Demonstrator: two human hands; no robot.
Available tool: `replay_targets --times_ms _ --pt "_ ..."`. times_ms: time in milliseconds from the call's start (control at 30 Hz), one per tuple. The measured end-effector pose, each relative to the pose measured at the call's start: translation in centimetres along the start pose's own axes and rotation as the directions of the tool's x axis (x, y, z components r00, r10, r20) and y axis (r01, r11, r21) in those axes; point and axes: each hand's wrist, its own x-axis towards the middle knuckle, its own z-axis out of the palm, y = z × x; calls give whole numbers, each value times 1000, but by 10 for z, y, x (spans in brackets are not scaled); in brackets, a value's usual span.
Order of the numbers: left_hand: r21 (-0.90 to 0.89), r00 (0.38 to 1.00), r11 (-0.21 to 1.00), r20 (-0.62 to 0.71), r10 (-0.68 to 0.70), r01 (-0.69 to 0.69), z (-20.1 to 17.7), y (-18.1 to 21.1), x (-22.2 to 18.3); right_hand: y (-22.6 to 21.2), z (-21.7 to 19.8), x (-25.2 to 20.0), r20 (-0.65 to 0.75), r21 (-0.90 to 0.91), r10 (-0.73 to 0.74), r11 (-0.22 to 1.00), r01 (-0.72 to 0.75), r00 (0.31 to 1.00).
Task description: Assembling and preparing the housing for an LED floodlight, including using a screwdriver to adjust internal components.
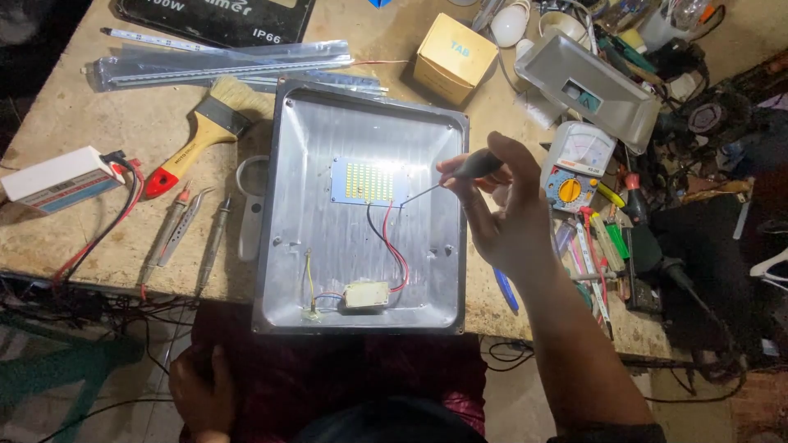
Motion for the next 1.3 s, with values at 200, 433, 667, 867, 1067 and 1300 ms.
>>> replay_targets --times_ms 200,433,667,867,1067,1300 --pt "-7 997 997 4 72 -72 -5 11 6 5 0 -2 -5 24 -55 998 55 998" --pt "19 999 1000 46 15 -16 -3 14 10 11 5 1 -173 -45 -12 999 4 985" --pt "4 999 1000 38 17 -17 -12 29 10 12 -4 1 -55 -171 -21 985 11 998" --pt "43 998 999 56 6 -9 -20 46 20 13 -6 7 92 21 -9 1000 7 996" --pt "125 964 985 220 -148 123 -33 73 33 22 -4 7 -27 -2 -54 999 54 998" --pt "106 977 992 196 -88 68 -27 59 34 8 -6 9 176 30 -20 999 15 984"
